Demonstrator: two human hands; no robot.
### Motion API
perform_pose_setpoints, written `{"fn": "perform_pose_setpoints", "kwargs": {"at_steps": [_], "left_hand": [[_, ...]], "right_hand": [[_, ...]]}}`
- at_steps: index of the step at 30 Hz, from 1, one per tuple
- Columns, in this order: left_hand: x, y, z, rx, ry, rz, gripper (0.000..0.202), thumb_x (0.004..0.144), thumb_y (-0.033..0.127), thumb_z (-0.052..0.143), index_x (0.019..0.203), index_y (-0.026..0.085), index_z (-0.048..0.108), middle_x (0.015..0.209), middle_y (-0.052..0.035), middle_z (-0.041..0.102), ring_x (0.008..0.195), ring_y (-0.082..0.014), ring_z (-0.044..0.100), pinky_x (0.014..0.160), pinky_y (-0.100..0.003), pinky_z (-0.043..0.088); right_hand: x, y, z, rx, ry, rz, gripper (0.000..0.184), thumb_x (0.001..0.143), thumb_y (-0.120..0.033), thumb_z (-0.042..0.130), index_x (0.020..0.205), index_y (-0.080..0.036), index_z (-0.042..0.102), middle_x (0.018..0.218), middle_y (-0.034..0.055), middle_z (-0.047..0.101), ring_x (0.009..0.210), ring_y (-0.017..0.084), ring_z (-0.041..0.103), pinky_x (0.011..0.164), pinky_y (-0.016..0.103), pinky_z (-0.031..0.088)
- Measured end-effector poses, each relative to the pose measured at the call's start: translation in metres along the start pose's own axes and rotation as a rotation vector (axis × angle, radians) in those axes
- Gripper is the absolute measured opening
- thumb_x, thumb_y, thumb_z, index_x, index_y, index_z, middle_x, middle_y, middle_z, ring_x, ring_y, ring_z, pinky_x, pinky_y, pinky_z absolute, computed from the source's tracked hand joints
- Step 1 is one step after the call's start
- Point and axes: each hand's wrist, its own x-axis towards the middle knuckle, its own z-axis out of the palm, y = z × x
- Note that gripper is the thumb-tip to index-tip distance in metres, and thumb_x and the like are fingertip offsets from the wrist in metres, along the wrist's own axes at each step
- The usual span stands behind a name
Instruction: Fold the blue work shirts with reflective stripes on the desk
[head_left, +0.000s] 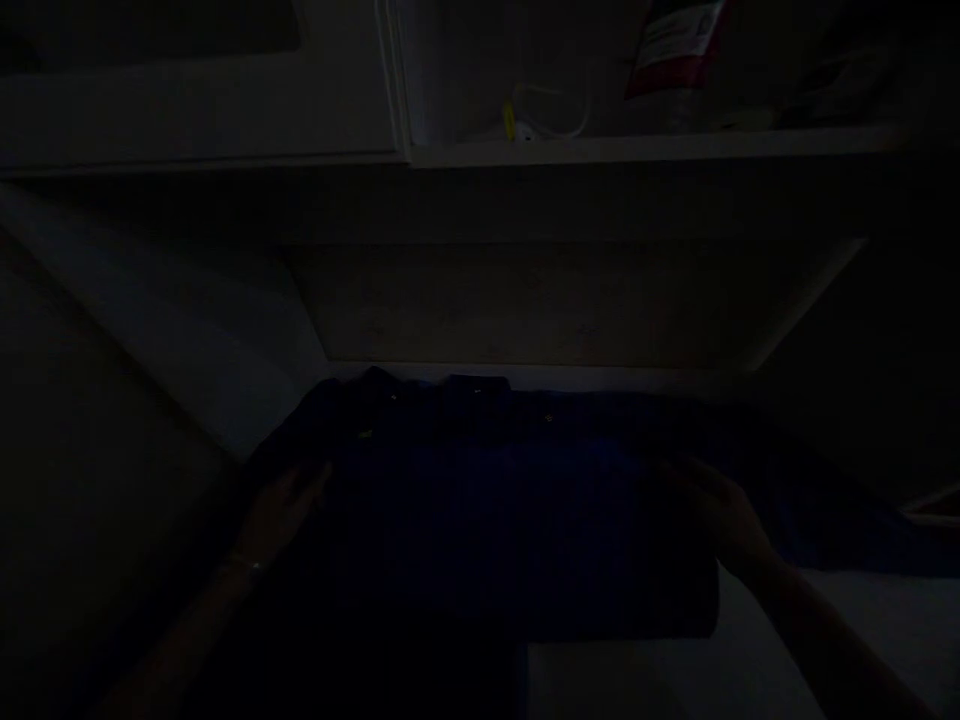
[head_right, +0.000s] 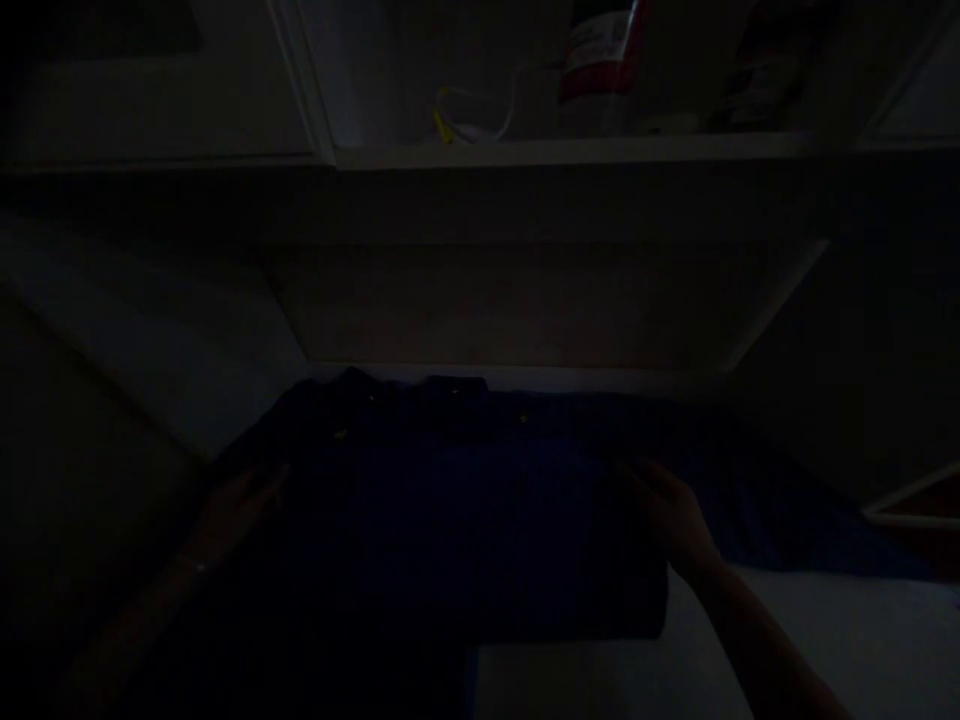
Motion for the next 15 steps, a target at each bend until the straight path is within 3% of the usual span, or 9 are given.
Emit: {"fn": "perform_pose_setpoints", "kwargs": {"at_steps": [3, 6, 10, 13, 15], "left_hand": [[0.069, 0.022, 0.028, 0.090, -0.013, 0.063, 0.046, 0.081, 0.065, 0.046, 0.075, 0.022, 0.063, 0.061, -0.0012, 0.064, 0.064, -0.0206, 0.064, 0.067, -0.030, 0.047], [0.133, 0.037, 0.046, 0.131, -0.020, 0.055, 0.049, 0.083, 0.065, 0.041, 0.082, 0.022, 0.065, 0.066, -0.0030, 0.067, 0.068, -0.0229, 0.066, 0.067, -0.032, 0.047], [0.208, 0.050, 0.067, 0.195, 0.027, 0.054, 0.048, 0.085, 0.060, 0.040, 0.090, 0.021, 0.067, 0.074, -0.0076, 0.071, 0.081, -0.0286, 0.069, 0.074, -0.037, 0.049], [0.240, 0.055, 0.085, 0.192, 0.010, 0.037, 0.044, 0.084, 0.049, 0.047, 0.109, 0.017, 0.065, 0.090, -0.0118, 0.074, 0.094, -0.0311, 0.069, 0.081, -0.040, 0.051], [0.243, 0.049, 0.096, 0.184, 0.012, 0.041, 0.049, 0.081, 0.040, 0.053, 0.122, 0.014, 0.058, 0.110, -0.0152, 0.071, 0.106, -0.0298, 0.066, 0.087, -0.039, 0.052]], "right_hand": [[0.058, -0.008, 0.029, -0.133, 0.012, -0.049, 0.046, 0.075, -0.057, 0.061, 0.101, -0.020, 0.070, 0.078, 0.0058, 0.071, 0.069, 0.023, 0.065, 0.059, 0.033, 0.051], [0.116, -0.024, 0.054, -0.274, 0.022, -0.125, 0.039, 0.083, -0.051, 0.055, 0.098, -0.019, 0.072, 0.091, 0.0082, 0.074, 0.083, 0.024, 0.068, 0.070, 0.033, 0.052], [0.183, -0.053, 0.085, -0.569, -0.007, -0.148, 0.041, 0.094, -0.044, 0.043, 0.108, -0.017, 0.070, 0.107, 0.0125, 0.072, 0.100, 0.026, 0.067, 0.081, 0.033, 0.051], [0.216, -0.063, 0.106, -0.714, -0.075, -0.159, 0.042, 0.097, -0.040, 0.039, 0.111, -0.013, 0.069, 0.114, 0.0168, 0.070, 0.105, 0.028, 0.066, 0.084, 0.034, 0.050], [0.227, -0.059, 0.113, -0.737, -0.108, -0.158, 0.040, 0.097, -0.037, 0.040, 0.110, -0.013, 0.069, 0.114, 0.0178, 0.069, 0.107, 0.028, 0.065, 0.086, 0.034, 0.050]]}}
